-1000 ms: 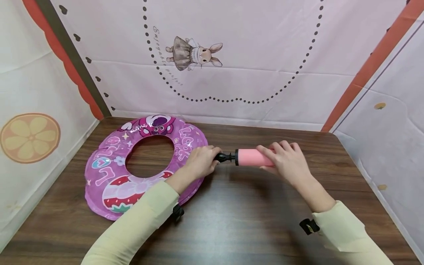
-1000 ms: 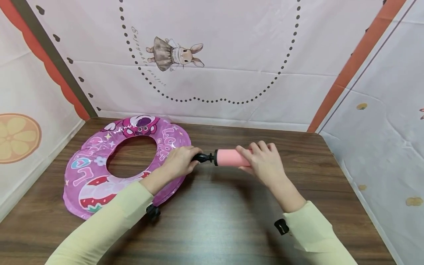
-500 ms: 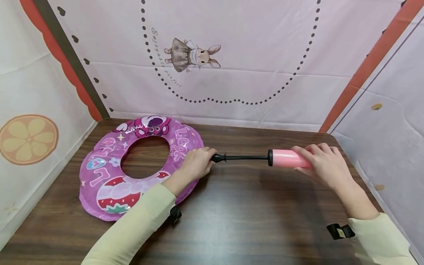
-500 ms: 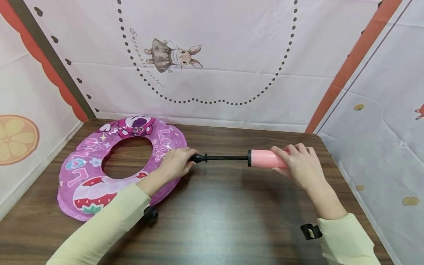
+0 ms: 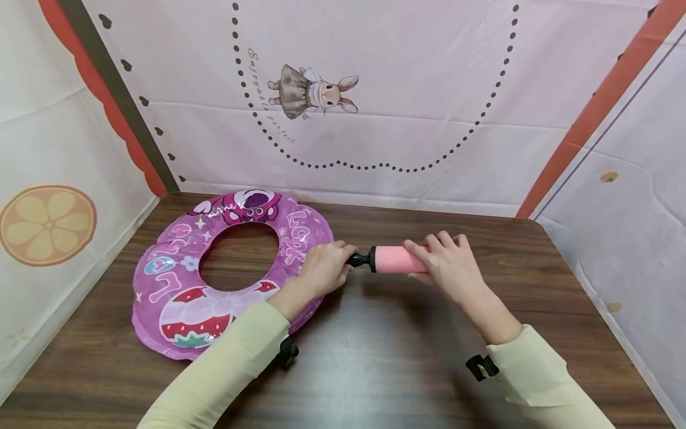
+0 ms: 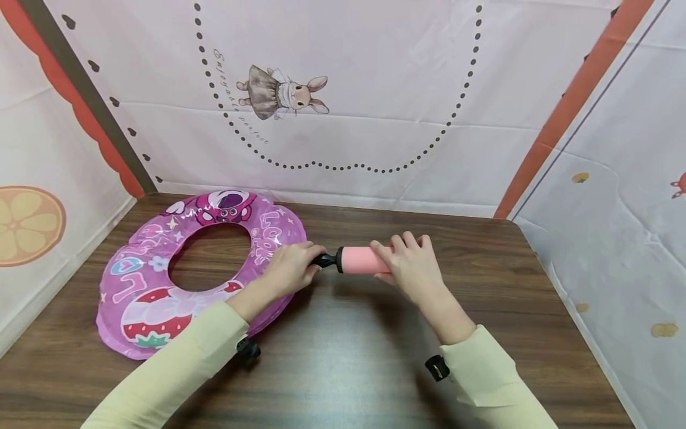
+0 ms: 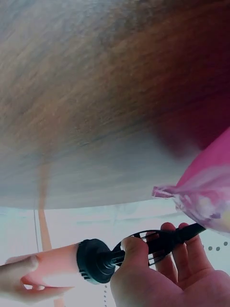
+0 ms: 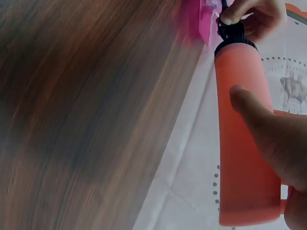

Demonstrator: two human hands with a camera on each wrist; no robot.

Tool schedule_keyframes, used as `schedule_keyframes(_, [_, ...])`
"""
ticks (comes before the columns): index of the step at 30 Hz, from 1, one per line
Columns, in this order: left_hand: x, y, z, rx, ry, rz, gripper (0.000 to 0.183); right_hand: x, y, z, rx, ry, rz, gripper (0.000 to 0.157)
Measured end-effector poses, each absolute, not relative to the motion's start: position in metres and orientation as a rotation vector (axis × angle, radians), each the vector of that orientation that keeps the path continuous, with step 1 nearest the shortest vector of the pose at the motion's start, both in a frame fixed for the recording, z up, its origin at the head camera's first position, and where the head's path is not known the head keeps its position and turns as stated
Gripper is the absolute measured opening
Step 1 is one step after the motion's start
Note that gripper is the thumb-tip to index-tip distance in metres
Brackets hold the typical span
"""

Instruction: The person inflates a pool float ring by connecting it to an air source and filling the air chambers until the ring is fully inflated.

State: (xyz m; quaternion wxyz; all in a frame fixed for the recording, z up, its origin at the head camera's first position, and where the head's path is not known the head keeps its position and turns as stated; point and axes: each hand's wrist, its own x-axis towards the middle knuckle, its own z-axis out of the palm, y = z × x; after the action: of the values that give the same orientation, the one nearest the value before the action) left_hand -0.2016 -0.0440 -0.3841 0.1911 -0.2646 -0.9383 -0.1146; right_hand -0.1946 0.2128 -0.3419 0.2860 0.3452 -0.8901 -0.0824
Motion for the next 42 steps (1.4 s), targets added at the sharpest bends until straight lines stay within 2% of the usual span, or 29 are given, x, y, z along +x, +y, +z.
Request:
schedule_keyframes(6, [-0.204,-0.043,-0.380,-0.724,-2.664,-0.329,0.026,-0.197,0.222,-0.338,0.945,-2.343,-0.198,0.060])
schedule_keyframes(15, [-0.206,-0.046,-0.373,-0.731,-2.673,-0.257,0.027,-0.192,0.288,-0.321,0.888,-2.407,-0.148,0.058])
schedule_keyframes(17, [-0.206,-0.049,-0.371,-0.724,-2.683,-0.258,0.026,-0.189,0.304,-0.316,0.856,-2.426,-0.141,0.063])
schedule_keyframes(20, [-0.206,-0.053,-0.372,-0.716,-2.674,-0.260,0.025,-0.186,0.316,-0.312,0.824,-2.437,-0.138,0.079])
schedule_keyframes(22, [-0.206,-0.054,-0.374,-0.711,-2.666,-0.257,0.025,-0.186,0.313,-0.312,0.830,-2.429,-0.141,0.080])
schedule_keyframes(27, [-0.207,-0.051,-0.373,-0.753,-2.620,-0.281,0.026,-0.193,0.272,-0.316,0.921,-2.349,-0.169,0.056])
schedule_keyframes(35, [-0.207,-0.042,-0.369,-0.755,-2.606,-0.305,0.026,-0.197,0.217,-0.321,0.926,-2.271,-0.215,0.056])
schedule_keyframes(42, [-0.206,-0.040,-0.367,-0.739,-2.698,-0.291,0.027,-0.199,0.220,-0.326,0.933,-2.286,-0.225,0.057])
